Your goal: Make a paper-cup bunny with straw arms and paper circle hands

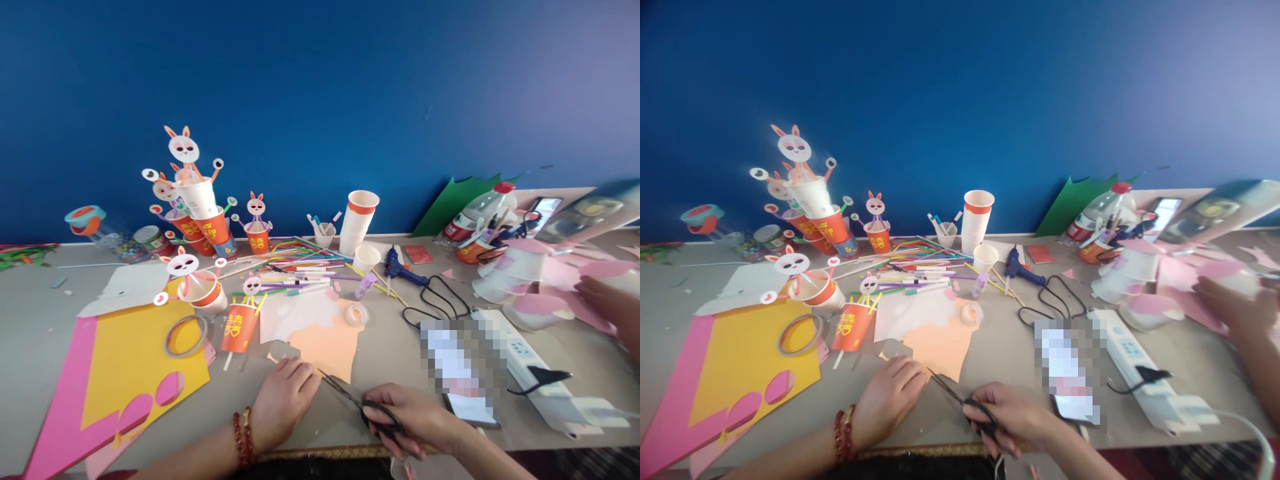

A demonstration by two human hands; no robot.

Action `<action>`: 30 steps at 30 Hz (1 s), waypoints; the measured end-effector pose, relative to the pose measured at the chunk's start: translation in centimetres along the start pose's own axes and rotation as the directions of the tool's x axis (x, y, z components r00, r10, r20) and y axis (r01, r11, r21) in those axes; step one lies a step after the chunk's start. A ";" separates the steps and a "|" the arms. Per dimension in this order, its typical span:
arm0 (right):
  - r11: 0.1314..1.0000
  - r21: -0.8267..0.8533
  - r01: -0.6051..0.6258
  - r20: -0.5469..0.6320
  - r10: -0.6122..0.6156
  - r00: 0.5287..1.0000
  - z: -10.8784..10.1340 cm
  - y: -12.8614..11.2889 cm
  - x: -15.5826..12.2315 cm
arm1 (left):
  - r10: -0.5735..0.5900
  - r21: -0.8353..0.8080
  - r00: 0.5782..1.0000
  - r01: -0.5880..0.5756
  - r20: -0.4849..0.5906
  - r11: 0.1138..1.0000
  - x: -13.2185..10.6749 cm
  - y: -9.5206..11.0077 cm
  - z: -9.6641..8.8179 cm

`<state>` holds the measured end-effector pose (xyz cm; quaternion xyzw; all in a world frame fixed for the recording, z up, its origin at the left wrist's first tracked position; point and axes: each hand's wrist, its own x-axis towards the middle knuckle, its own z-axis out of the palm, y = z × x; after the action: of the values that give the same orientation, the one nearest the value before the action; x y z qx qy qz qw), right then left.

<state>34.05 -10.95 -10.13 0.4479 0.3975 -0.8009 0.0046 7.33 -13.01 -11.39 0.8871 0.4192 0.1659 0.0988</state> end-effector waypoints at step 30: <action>0.923 -0.385 0.018 0.098 0.021 0.995 -2.1 -4.9 1.5 | -0.217 -0.178 0.951 0.179 -0.221 0.968 -2.4 -0.5 -1.1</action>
<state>32.81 -5.70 -8.71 0.3978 0.5461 -0.7285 0.1132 5.14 -14.56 -11.03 0.8036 0.5009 0.2927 0.1330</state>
